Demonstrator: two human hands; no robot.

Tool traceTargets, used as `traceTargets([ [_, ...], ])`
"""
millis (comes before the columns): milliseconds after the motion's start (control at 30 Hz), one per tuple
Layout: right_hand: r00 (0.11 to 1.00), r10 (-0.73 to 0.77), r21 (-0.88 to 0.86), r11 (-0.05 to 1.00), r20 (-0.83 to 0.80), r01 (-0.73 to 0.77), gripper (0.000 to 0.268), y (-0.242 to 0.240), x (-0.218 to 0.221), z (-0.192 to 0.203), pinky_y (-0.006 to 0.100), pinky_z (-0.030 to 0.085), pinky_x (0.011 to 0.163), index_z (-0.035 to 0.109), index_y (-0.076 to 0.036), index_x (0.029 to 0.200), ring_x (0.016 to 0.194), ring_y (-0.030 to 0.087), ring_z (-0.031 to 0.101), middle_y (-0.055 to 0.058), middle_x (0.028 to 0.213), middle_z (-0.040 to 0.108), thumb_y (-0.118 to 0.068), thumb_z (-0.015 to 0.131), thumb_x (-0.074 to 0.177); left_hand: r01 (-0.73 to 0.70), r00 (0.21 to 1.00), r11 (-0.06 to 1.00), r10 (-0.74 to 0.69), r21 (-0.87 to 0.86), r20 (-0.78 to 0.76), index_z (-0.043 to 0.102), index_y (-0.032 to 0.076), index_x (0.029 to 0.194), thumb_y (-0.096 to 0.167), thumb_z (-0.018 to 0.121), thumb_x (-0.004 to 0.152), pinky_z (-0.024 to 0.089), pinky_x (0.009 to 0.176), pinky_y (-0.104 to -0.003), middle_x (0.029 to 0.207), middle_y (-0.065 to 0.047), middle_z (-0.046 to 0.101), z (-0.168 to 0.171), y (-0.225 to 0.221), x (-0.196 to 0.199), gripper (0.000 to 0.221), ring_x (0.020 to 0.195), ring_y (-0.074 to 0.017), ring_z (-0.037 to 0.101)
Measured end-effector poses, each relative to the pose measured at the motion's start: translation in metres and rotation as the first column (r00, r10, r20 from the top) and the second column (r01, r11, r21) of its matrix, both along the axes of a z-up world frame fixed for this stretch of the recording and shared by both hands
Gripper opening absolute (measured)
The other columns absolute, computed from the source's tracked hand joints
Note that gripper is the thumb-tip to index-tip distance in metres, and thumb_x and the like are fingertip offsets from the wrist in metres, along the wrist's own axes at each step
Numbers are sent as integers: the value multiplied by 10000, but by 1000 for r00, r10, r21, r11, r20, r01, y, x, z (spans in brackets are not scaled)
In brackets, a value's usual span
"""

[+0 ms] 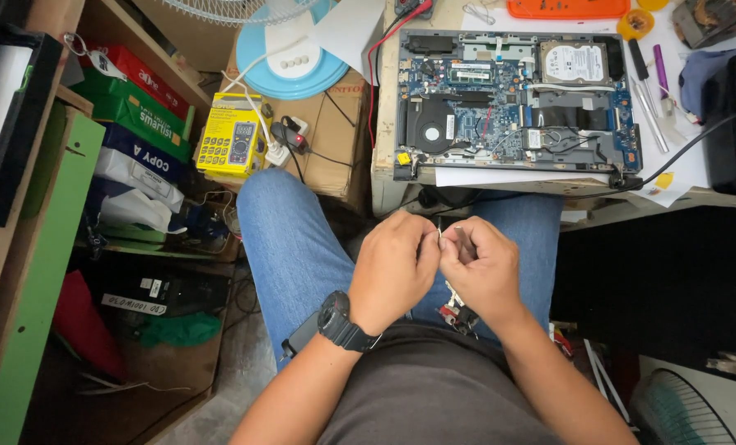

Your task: Preparing a thin wire for connection during an electronics repair, using a small tool to strip or adjust the wire end.

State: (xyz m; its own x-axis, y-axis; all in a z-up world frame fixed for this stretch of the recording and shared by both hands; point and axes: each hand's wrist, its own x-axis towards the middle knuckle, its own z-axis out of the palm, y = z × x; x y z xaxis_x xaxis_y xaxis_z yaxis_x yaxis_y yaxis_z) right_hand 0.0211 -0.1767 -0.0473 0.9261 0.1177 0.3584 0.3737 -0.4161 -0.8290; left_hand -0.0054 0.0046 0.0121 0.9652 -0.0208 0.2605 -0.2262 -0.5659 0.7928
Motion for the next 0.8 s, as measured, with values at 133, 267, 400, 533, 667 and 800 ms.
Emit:
traceTargets([
  [133,994,16,64,998,-107,-9,89,-4,4,-5,312,478,480,816,-82,930,523,188,633,73,563,588,-3,781,953,-4,999,1000,5,-13,50,759,40,977,108,682,1057,603,660,-469,800,-127,651,0,0,1,130,766,-422,722],
  [267,944,95,228,974,-316,-22,104,-5,8,-7,290,449,524,786,-66,941,624,77,556,30,602,619,-29,713,1006,-19,999,971,7,-239,-51,780,37,977,71,708,1044,585,650,-414,786,-145,662,8,-2,1,104,727,-365,723],
  [400,862,223,529,847,-454,60,43,0,6,-14,214,404,477,742,-20,1020,554,33,488,-22,649,524,-37,707,1038,-43,984,874,-48,-485,-172,800,55,974,84,736,1043,560,649,-344,758,-97,662,-20,-3,9,99,754,-260,745],
  [533,847,279,623,778,-452,76,49,-3,6,-19,201,453,469,731,27,1030,569,24,570,-15,671,542,-20,736,1038,-157,914,630,-199,-760,-354,792,54,985,86,696,1064,416,627,-181,766,86,566,-20,-7,7,128,754,8,510],
  [667,887,182,446,895,-425,31,68,-11,9,-17,211,444,499,753,43,1039,640,39,613,23,679,584,-12,721,1062,-236,880,459,-273,-856,-389,773,36,1033,60,688,1050,350,587,-160,756,70,453,-33,-10,11,90,712,13,402],
  [800,912,158,398,917,-378,6,43,-11,11,-15,193,461,531,769,19,1032,736,64,669,47,705,638,-7,737,1043,-236,876,416,-301,-878,-378,768,36,1042,100,692,1090,358,592,-162,760,55,458,-32,-10,10,110,721,1,394],
])
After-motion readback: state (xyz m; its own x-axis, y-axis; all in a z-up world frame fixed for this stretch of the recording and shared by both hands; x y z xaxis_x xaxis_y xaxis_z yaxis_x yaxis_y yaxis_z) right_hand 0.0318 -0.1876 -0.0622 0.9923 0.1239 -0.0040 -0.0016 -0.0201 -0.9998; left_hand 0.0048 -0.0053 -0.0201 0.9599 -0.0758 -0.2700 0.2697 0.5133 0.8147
